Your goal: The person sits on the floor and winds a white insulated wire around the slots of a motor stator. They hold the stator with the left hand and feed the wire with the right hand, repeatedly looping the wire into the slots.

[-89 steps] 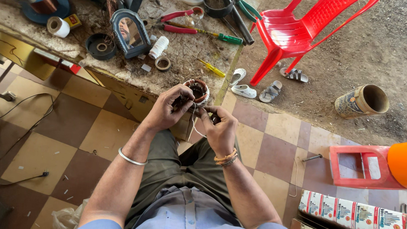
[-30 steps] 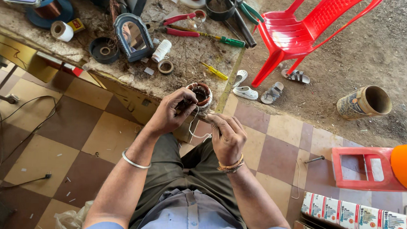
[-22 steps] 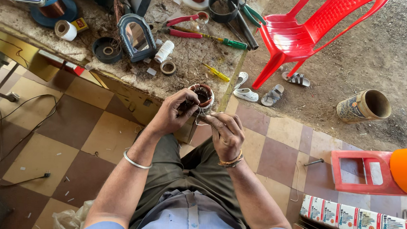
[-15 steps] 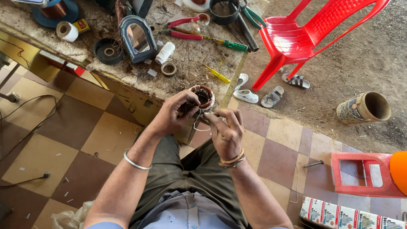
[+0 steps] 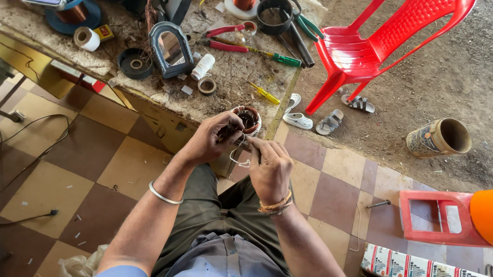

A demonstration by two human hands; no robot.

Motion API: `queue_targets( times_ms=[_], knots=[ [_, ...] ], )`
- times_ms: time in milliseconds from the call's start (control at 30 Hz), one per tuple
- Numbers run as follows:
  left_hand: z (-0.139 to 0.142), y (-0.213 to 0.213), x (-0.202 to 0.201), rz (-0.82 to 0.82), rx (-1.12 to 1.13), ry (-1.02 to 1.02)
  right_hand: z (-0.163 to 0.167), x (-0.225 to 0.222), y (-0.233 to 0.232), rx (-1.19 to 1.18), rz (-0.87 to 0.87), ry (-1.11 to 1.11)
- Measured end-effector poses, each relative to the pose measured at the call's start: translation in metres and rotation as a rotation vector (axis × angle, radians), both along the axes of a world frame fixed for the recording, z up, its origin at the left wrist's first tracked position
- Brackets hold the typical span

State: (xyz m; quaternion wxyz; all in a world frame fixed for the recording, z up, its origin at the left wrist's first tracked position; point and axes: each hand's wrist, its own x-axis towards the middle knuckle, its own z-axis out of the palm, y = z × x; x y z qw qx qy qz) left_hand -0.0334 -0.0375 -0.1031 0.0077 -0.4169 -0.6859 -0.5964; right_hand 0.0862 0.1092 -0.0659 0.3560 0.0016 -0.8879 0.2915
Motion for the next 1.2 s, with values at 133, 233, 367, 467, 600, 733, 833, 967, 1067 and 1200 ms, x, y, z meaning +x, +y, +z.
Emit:
queue_targets(
  times_ms=[133,233,367,467,600,733,833,967,1067,1200],
  knots=[
    [0.001,0.003,-0.001,0.012,-0.005,0.016,-0.007,-0.008,-0.001,0.026,-0.007,0.030],
    [0.004,0.002,0.000,0.017,-0.002,0.013,-0.012,-0.008,-0.003,0.095,-0.004,0.066],
    [0.008,-0.003,-0.003,0.034,-0.104,-0.018,-0.015,-0.005,-0.005,0.177,-0.001,0.075],
    [0.012,-0.004,-0.007,0.048,-0.159,0.077,-0.012,-0.007,-0.003,0.206,0.036,0.038],
    [0.014,-0.001,-0.003,0.057,-0.037,-0.032,-0.003,-0.011,0.001,0.244,0.061,0.004],
    [0.008,0.004,0.002,0.039,0.073,-0.269,-0.003,-0.006,-0.001,0.251,0.075,0.032],
    [0.001,0.005,0.003,0.013,0.132,-0.303,-0.016,0.004,-0.008,0.012,0.005,0.051],
    [-0.009,0.003,0.003,0.027,0.144,-0.327,-0.036,0.021,-0.012,-0.968,0.130,-0.190],
    [-0.013,0.004,0.003,0.004,0.176,-0.353,-0.033,0.034,0.001,-1.517,0.313,-0.424],
    [-0.014,0.005,0.003,-0.032,0.223,-0.384,-0.010,0.045,0.016,-1.334,0.574,-0.444]
  ],
)
